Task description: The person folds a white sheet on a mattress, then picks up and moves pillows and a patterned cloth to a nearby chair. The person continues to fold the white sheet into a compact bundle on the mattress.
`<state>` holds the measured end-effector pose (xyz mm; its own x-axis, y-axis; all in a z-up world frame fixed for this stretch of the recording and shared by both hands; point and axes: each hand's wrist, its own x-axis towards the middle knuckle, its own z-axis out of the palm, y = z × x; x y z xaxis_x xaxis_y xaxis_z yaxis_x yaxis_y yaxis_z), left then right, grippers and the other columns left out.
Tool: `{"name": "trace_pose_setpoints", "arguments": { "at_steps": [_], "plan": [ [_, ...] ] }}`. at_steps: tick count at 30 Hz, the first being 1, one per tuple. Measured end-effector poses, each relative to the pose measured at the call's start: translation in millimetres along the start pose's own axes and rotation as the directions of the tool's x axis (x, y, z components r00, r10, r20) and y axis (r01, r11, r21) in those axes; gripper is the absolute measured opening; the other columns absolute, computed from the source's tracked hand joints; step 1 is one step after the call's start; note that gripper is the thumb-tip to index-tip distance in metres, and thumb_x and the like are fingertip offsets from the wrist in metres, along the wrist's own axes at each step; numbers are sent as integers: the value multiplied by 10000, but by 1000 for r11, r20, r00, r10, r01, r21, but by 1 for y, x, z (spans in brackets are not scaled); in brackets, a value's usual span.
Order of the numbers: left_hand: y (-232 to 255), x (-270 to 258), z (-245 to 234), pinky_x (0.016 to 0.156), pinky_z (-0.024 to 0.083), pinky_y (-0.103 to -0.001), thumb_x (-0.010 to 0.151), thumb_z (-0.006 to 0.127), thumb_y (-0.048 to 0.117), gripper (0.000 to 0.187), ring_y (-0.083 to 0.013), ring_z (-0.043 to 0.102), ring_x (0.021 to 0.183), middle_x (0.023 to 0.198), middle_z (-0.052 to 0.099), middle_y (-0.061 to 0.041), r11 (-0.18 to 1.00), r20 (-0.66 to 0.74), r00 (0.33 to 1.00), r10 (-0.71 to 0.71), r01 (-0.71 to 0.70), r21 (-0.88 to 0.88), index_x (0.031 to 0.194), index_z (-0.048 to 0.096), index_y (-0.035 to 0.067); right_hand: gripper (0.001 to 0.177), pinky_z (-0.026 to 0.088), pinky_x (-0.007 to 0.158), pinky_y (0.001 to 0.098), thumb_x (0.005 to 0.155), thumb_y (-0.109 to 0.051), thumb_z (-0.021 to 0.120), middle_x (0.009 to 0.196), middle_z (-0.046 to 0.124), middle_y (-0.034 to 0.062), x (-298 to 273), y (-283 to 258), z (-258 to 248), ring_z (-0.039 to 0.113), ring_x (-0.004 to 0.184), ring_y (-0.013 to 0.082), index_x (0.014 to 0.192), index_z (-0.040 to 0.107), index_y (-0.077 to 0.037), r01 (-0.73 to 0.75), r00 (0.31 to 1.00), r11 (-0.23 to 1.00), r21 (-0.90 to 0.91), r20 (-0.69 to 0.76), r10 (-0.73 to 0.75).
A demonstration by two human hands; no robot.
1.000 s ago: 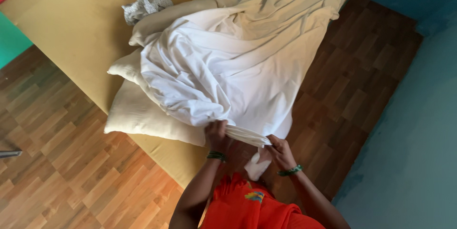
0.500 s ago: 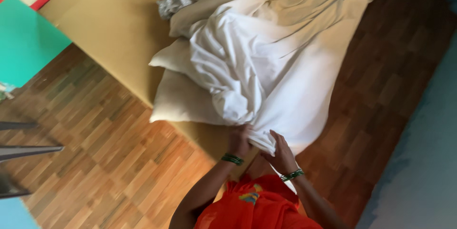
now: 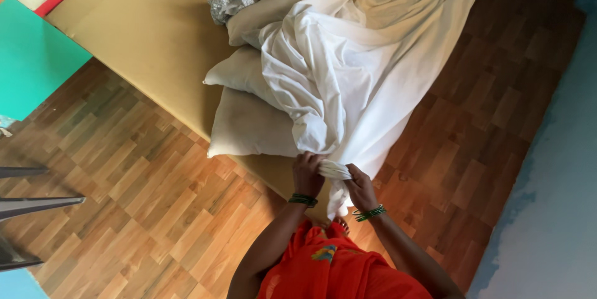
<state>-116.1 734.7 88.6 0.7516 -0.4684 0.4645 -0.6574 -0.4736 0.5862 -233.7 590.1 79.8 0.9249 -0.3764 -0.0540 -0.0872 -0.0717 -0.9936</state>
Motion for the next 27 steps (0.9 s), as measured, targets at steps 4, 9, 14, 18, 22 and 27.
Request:
{"name": "trace_pose_setpoints", "arguments": {
  "at_steps": [4, 9, 14, 18, 22, 27],
  "plan": [
    [-29, 3, 25, 913, 500, -416, 939, 556, 61, 175, -298, 615, 1020, 1072, 623, -117, 938, -106, 976, -190, 148, -314, 1088, 646, 58, 154, 521, 658, 271, 983, -60, 621, 883, 683, 29, 15, 8, 9, 601, 756, 96, 1127, 661, -22, -123, 991, 982, 144, -37, 130],
    [-24, 26, 27, 841, 515, -310, 1015, 504, 100, 166, -160, 602, 912, 989, 655, -69, 633, -58, 901, -429, 255, -731, 1089, 626, 15, 593, 559, 777, 407, 779, -219, 845, 796, 704, 168, 16, 13, 8, 688, 804, 267, 1286, 565, -94, -169, 986, 882, -440, -61, 158],
    [15, 45, 11, 853, 498, -282, 1034, 474, 121, 215, -120, 592, 925, 974, 667, -50, 547, -17, 922, -388, 215, -809, 1111, 631, -4, 344, 560, 913, 462, 906, -215, 745, 1114, 698, 218, 31, 63, -4, 686, 1037, 388, 1237, 692, -142, -108, 994, 768, -631, -76, 78],
    [16, 57, 8, 888, 502, -280, 1029, 496, 130, 207, -119, 591, 963, 1014, 668, -61, 496, 21, 930, -366, 214, -842, 1128, 621, -2, 368, 543, 960, 461, 918, -150, 681, 1251, 596, 265, 63, 100, -17, 591, 1129, 390, 1276, 669, -64, 86, 985, 866, -493, -88, -148],
    [-15, 66, 18, 895, 507, -284, 1031, 503, 130, 213, -125, 600, 978, 1038, 673, -64, 492, 17, 938, -348, 198, -848, 1153, 618, -2, 296, 579, 910, 430, 1055, -234, 571, 1050, 616, 119, 81, 104, -20, 576, 924, 221, 1266, 631, -35, -289, 947, 895, 341, -37, 320],
    [-92, 71, 45, 903, 514, -289, 1033, 512, 130, 225, -132, 611, 997, 1066, 679, -68, 434, 181, 925, -334, 321, -842, 1183, 614, -3, 225, 516, 763, 326, 1107, -174, 516, 892, 622, 34, 106, 81, 12, 520, 727, 110, 1219, 629, -14, -118, 990, 674, 730, 33, 137]
  ]
}}
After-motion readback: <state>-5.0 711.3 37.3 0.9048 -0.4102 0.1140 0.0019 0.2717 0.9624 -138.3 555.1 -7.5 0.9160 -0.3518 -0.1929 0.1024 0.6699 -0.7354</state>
